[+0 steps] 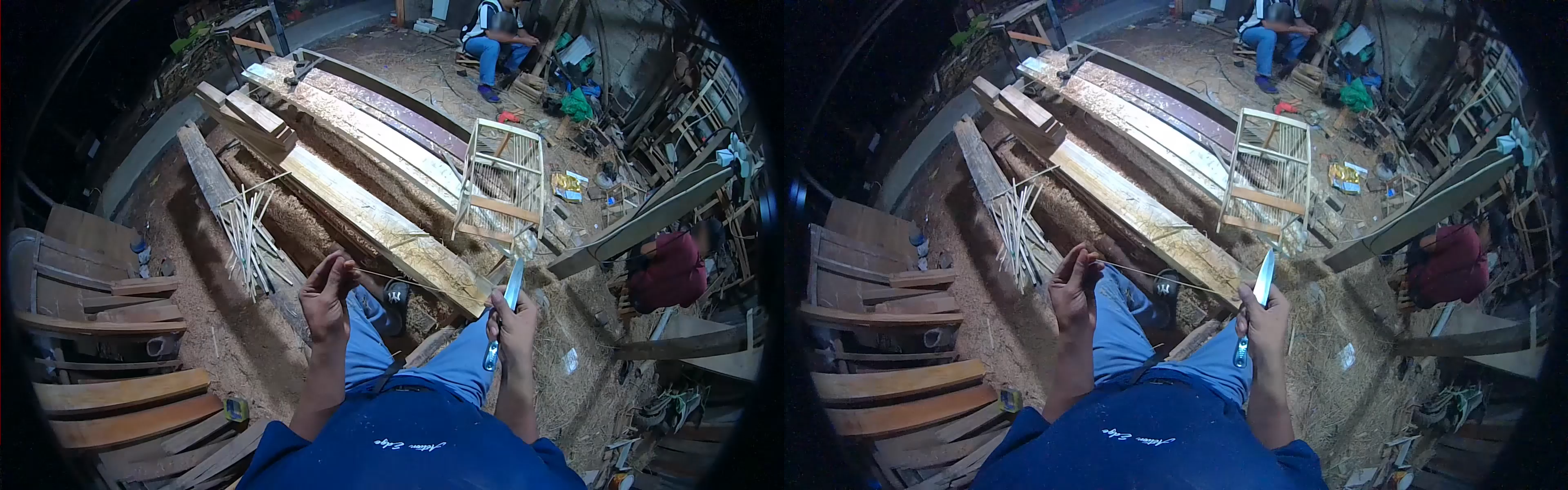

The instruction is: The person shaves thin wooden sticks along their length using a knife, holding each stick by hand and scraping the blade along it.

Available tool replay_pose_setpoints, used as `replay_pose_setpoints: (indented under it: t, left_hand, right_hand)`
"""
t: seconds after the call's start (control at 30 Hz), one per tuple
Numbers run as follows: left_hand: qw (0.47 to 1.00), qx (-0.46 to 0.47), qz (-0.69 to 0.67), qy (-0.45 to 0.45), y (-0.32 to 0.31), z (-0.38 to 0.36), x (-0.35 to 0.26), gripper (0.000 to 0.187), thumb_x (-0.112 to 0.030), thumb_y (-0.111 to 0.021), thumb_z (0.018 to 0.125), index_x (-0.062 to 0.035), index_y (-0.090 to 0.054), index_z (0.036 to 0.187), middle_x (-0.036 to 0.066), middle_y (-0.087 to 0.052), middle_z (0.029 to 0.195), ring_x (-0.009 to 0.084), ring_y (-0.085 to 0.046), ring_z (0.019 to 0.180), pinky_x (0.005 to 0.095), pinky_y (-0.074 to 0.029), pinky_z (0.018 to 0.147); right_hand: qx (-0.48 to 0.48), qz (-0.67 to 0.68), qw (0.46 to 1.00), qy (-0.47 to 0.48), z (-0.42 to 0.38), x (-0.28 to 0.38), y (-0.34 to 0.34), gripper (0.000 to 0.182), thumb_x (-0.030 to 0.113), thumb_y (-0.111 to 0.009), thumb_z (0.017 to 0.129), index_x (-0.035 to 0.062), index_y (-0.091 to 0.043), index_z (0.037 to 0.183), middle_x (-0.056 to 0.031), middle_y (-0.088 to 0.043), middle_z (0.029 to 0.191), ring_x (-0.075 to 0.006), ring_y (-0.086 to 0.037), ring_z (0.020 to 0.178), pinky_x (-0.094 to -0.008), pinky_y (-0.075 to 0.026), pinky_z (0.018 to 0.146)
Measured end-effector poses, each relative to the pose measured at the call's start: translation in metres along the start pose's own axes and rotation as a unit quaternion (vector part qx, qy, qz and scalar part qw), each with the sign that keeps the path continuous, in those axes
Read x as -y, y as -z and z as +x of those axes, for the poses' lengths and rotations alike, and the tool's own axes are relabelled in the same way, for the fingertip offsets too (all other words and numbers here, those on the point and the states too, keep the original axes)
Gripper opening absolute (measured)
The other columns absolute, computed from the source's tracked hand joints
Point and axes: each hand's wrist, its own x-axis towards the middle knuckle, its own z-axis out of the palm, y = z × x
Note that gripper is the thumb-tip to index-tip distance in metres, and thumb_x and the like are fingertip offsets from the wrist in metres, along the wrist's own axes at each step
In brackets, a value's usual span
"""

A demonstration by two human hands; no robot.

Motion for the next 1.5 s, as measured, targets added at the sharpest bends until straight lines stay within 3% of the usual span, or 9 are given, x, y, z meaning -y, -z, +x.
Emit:
replay_pose_setpoints:
  t: [0.07,0.2,0.27,0.63,0.93,1.2,1.37,1.4,1.5]
  left_hand:
    - [0.998,-0.006,-0.048,-0.028,-0.003,0.004,0.0,0.021,-0.006,-0.068,0.096,0.0001,-0.071,0.116,0.012,-0.075,0.096,0.0179,-0.074,0.08,0.0283,-0.063,0.072]
    - [0.997,0.014,-0.066,-0.045,-0.006,0.011,-0.002,0.021,-0.003,-0.066,0.097,0.0008,-0.07,0.117,0.012,-0.074,0.098,0.0183,-0.074,0.085,0.0295,-0.064,0.079]
    - [0.996,0.009,-0.069,-0.061,-0.011,0.011,-0.005,0.023,0.0,-0.064,0.097,0.0018,-0.068,0.119,0.012,-0.074,0.1,0.019,-0.073,0.089,0.0297,-0.064,0.081]
    - [0.992,0.002,-0.075,-0.1,-0.013,0.011,-0.012,0.024,0.003,-0.061,0.098,0.0024,-0.067,0.121,0.014,-0.073,0.103,0.0197,-0.073,0.09,0.0315,-0.064,0.083]
    - [0.992,-0.001,-0.094,-0.089,-0.005,0.015,-0.015,0.023,0.004,-0.061,0.098,0.0026,-0.066,0.12,0.015,-0.072,0.101,0.0215,-0.072,0.089,0.0323,-0.064,0.083]
    - [0.989,-0.014,-0.111,-0.101,-0.004,0.015,-0.016,0.023,0.005,-0.061,0.097,0.002,-0.068,0.119,0.014,-0.073,0.101,0.0208,-0.073,0.089,0.0319,-0.064,0.083]
    - [0.989,-0.014,-0.116,-0.085,-0.005,0.014,-0.017,0.022,0.005,-0.064,0.095,0.0015,-0.069,0.116,0.014,-0.073,0.101,0.0204,-0.073,0.088,0.031,-0.065,0.08]
    - [0.989,-0.016,-0.119,-0.085,-0.006,0.013,-0.018,0.022,0.005,-0.064,0.095,0.0015,-0.069,0.116,0.014,-0.073,0.101,0.0204,-0.073,0.088,0.031,-0.065,0.08]
    - [0.989,-0.021,-0.122,-0.076,-0.008,0.011,-0.018,0.02,0.004,-0.064,0.095,0.0013,-0.069,0.115,0.014,-0.073,0.099,0.02,-0.073,0.086,0.0304,-0.065,0.079]
  right_hand:
    - [0.022,-0.062,0.998,-0.007,-0.001,0.001,0.006,0.02,0.014,-0.071,0.096,-0.0022,-0.061,0.103,-0.0076,-0.064,0.074,-0.0083,-0.048,0.039,-0.0235,-0.037,0.034]
    - [0.029,-0.063,0.998,-0.008,0.0,0.011,0.006,0.021,0.014,-0.075,0.093,-0.0029,-0.064,0.101,-0.0065,-0.064,0.071,-0.0073,-0.048,0.04,-0.023,-0.036,0.034]
    - [0.081,-0.097,0.992,-0.019,0.006,0.019,0.009,0.021,0.013,-0.075,0.092,-0.0033,-0.065,0.102,-0.0084,-0.066,0.073,-0.0066,-0.047,0.039,-0.0224,-0.035,0.035]
    - [0.124,-0.113,0.986,-0.002,0.018,0.056,0.009,0.022,0.012,-0.072,0.094,-0.0061,-0.065,0.103,-0.0077,-0.067,0.076,-0.0065,-0.046,0.04,-0.0218,-0.035,0.036]
    - [0.093,-0.134,0.987,-0.002,0.014,0.056,-0.011,0.027,0.018,-0.067,0.099,-0.0037,-0.065,0.116,-0.0087,-0.069,0.085,-0.0042,-0.048,0.043,-0.0207,-0.035,0.037]
    - [0.074,-0.108,0.991,0.027,0.021,0.05,-0.023,0.024,0.017,-0.067,0.099,-0.0029,-0.064,0.114,-0.0067,-0.068,0.084,-0.0041,-0.047,0.042,-0.0207,-0.033,0.036]
    - [0.12,-0.155,0.98,0.035,0.018,0.048,-0.023,0.021,0.019,-0.069,0.098,-0.0021,-0.066,0.103,-0.003,-0.064,0.073,-0.0044,-0.047,0.042,-0.0226,-0.032,0.037]
    - [0.1,-0.149,0.983,0.038,0.016,0.049,-0.028,0.024,0.022,-0.07,0.098,-0.0013,-0.066,0.094,-0.0014,-0.06,0.067,-0.0049,-0.046,0.042,-0.0234,-0.031,0.037]
    - [0.07,-0.164,0.983,0.046,0.02,0.042,-0.025,0.027,0.024,-0.07,0.099,-0.0003,-0.063,0.089,0.0002,-0.056,0.061,-0.0053,-0.044,0.04,-0.0233,-0.032,0.037]
